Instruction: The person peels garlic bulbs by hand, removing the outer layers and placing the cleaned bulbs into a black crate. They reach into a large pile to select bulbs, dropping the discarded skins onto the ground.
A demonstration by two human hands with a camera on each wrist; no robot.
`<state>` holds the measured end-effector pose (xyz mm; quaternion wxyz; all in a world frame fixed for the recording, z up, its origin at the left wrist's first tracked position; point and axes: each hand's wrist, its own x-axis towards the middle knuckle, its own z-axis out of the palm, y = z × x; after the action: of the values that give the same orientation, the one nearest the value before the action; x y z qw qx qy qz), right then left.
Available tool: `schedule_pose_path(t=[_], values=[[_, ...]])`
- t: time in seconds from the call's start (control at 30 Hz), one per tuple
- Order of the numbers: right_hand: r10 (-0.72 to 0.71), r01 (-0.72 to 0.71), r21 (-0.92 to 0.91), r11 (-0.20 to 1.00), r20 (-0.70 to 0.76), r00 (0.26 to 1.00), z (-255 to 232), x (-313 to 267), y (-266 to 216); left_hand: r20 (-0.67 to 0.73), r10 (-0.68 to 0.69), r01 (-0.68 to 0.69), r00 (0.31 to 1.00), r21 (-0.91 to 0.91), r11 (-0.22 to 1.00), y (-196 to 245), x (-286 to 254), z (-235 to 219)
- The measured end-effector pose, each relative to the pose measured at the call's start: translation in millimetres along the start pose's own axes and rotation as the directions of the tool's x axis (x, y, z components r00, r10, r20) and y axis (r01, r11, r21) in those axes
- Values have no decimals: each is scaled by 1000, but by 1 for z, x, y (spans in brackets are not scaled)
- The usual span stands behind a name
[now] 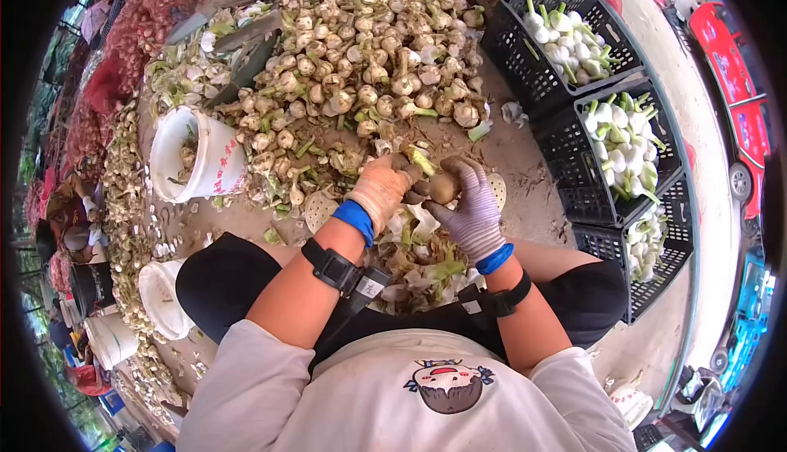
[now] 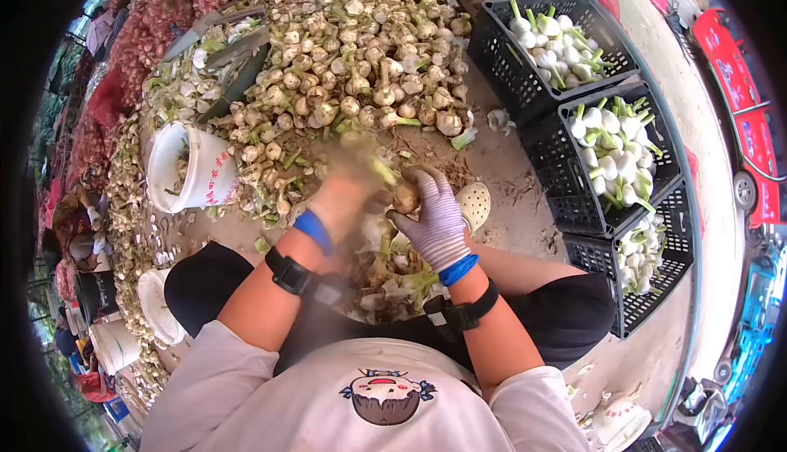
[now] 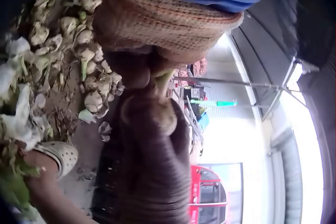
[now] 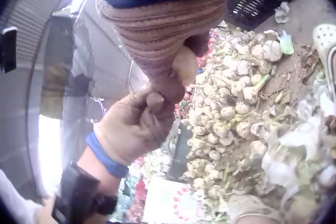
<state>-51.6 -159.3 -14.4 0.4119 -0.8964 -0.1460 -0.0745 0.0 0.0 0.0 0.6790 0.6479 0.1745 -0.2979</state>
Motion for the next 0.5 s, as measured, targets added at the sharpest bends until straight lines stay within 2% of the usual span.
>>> schedule_pose_path(t=[0.03, 0.07, 0.1, 0.13, 0.17, 0.2, 0.23, 0.27, 0.3, 0.33, 0.37, 0.43, 0.47, 0.5], values=[[77, -80, 278, 957, 22, 997, 4, 2, 0, -50, 66, -59, 997, 140, 988, 6, -2, -1], [139, -154, 531, 833, 69, 988, 7, 5, 1, -61, 78, -65, 995, 184, 981, -2, -12, 7], [178, -212, 495, 843, 116, 977, -11, -22, -7, -72, 89, -71, 993, 228, 971, -12, -21, 14], [360, -363, 792, 490, 195, 912, -9, -20, -8, -37, 241, -233, 970, 148, 961, -20, -24, 10], [468, -400, 916, 25, 343, 815, -7, -16, -8, -13, 393, -392, 919, 62, 918, -24, -25, 6], [453, -413, 907, -82, 403, 795, -15, -11, -15, -12, 195, -195, 981, -54, 979, -1, -45, 12], [437, -423, 887, -188, 461, 772, -23, -5, -20, -14, 205, -205, 979, -57, 977, -7, -43, 12], [462, -408, 907, 101, 321, 827, -23, -5, -23, -35, 591, -554, 806, 310, 773, -18, -38, 9], [443, -364, 850, 380, 178, 879, -22, -6, -25, -68, 491, -491, 868, 17, 871, -8, -50, 16], [418, -352, 835, 423, 164, 893, -20, -6, -27, -100, 384, -396, 918, -284, 873, 1, -61, 24], [394, -337, 819, 464, 150, 907, -18, -7, -28, -104, 387, -401, 916, -281, 872, 3, -61, 21], [383, -340, 786, 517, 143, 913, -18, -7, -34, -91, 240, -253, 967, -181, 950, 3, -58, 15], [432, -378, 815, 440, 177, 884, -16, -8, -34, -54, 203, -210, 978, -265, 941, -1, -55, 13], [438, -381, 814, 438, 177, 882, -16, -8, -33, -50, 198, -205, 979, -265, 942, -10, -49, 8]])
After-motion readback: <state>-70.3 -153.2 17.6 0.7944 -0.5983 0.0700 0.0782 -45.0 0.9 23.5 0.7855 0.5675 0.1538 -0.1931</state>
